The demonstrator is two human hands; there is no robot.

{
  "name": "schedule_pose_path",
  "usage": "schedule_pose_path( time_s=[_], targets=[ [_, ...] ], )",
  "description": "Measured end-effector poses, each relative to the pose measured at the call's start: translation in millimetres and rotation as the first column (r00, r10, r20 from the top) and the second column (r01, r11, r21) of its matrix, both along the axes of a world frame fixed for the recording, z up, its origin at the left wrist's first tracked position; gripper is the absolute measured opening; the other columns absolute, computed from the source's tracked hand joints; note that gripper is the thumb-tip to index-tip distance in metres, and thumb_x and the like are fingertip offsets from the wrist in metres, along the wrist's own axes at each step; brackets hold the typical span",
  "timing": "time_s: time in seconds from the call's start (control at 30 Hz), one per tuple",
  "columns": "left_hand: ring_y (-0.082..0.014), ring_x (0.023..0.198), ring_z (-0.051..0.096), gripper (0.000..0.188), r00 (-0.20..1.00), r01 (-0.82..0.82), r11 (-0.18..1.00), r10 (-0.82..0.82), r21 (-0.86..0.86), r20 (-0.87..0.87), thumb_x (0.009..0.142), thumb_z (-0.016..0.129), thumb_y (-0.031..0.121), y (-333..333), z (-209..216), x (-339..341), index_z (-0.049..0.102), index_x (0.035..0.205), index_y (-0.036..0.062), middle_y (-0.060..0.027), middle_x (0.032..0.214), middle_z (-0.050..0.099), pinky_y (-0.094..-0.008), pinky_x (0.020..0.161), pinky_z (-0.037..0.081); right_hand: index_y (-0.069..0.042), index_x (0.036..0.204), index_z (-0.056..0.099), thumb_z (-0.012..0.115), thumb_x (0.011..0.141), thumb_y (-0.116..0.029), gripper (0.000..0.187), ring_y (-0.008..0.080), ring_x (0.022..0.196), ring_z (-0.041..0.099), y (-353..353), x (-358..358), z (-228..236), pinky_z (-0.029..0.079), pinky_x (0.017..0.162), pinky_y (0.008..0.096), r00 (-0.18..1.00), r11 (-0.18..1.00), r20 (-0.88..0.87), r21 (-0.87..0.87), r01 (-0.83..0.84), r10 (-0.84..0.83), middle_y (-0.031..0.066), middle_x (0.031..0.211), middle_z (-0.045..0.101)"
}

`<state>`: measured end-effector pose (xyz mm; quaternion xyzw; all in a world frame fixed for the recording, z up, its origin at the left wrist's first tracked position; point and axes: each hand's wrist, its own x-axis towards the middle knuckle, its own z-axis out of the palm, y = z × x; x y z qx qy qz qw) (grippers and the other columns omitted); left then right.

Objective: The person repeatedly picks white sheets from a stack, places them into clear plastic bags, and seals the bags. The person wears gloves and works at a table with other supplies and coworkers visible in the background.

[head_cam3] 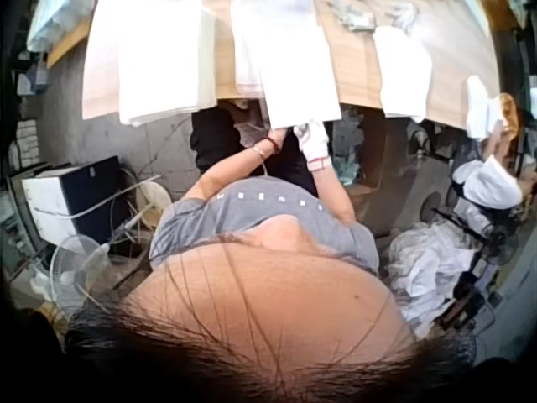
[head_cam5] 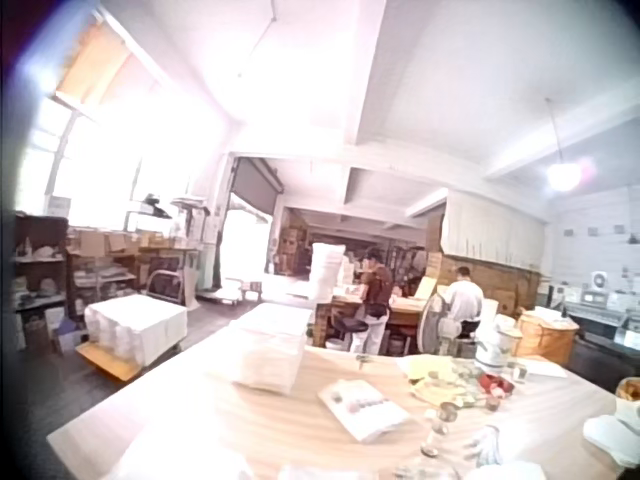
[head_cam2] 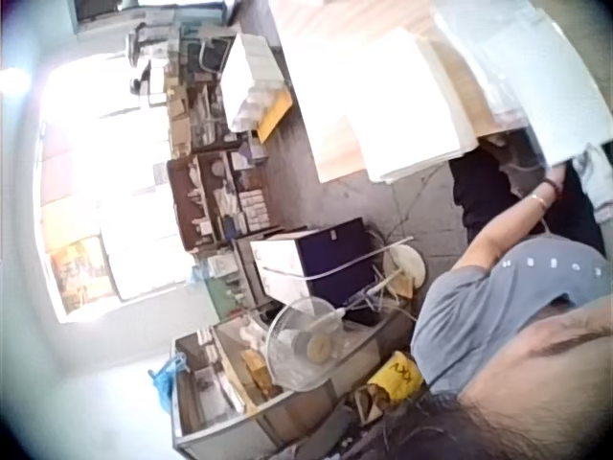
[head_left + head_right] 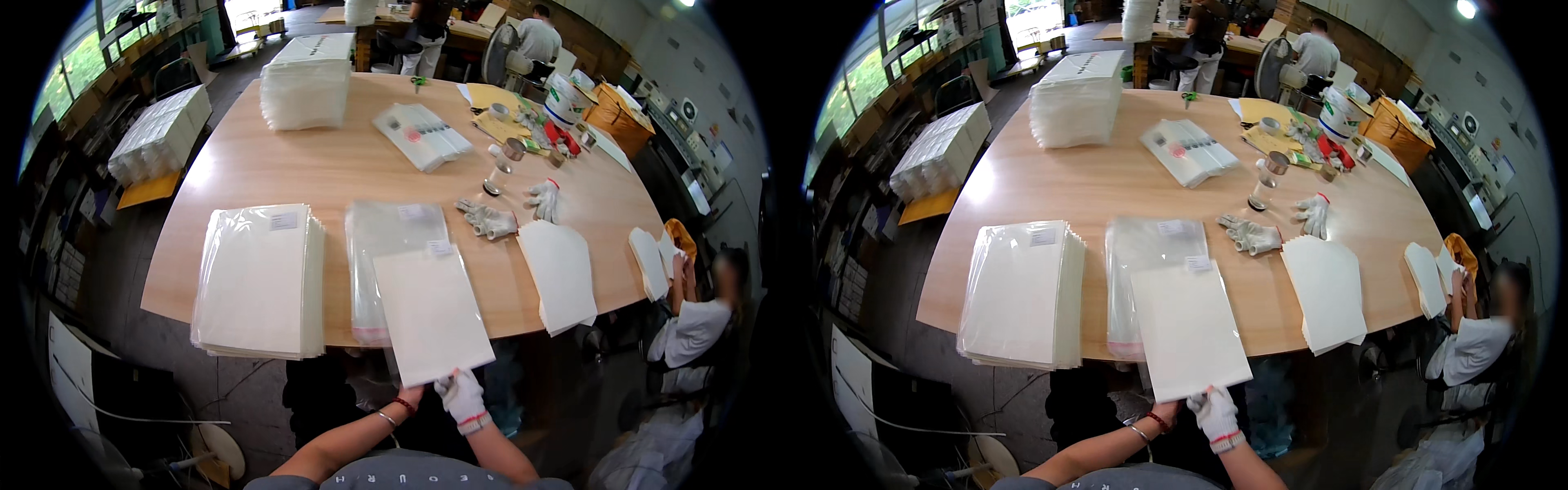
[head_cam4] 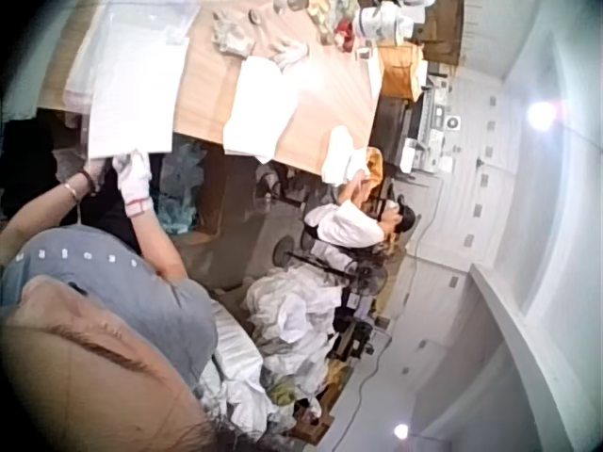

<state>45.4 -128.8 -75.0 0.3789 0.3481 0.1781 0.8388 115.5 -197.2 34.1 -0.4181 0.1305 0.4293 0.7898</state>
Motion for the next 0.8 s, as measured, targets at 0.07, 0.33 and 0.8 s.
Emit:
schedule_pose_path(
  time_s=[0.07,0.33,0.8],
  targets=[
    [-0.0201,0.096,0.054,0.027,0.996,0.021,0.985,-0.005,-0.170,0.092,0.087,0.051,0.014,8,5,5,0.052,0.111,0.0023,-0.0080,0.108,0.055,-0.0338,0.079,0.048,-0.009,0.091,0.047,0.041,0.086,-0.012,0.008,0.0214,0.074,0.056,17,15,-12,0.050,0.066,0.0376,1.000,0.999,0.006,0.015,0.030,-0.030,0.0056,0.081,0.052],
    [-0.0164,0.093,0.053,0.037,0.997,-0.027,1.000,0.027,-0.003,-0.076,0.083,0.056,0.022,54,42,-36,0.046,0.115,0.0055,-0.0047,0.106,0.055,-0.0300,0.078,0.044,-0.006,0.100,0.047,0.043,0.086,-0.012,0.015,0.0226,0.066,0.059,9,22,-13,0.052,0.065,0.0391,0.958,0.959,0.064,-0.076,-0.274,0.279,0.0104,0.089,0.058],
    [-0.0155,0.078,0.057,0.028,0.986,-0.077,0.997,0.078,0.012,-0.148,0.083,0.044,0.022,67,7,-60,0.058,0.083,-0.0023,-0.0055,0.084,0.060,-0.0247,0.068,0.045,-0.006,0.075,0.054,0.055,0.072,-0.017,0.011,0.0318,0.072,0.055,77,-22,8,0.046,0.062,0.0395,-0.413,0.681,0.649,-0.727,-0.088,0.639,0.0135,0.076,0.053]
  ],
)
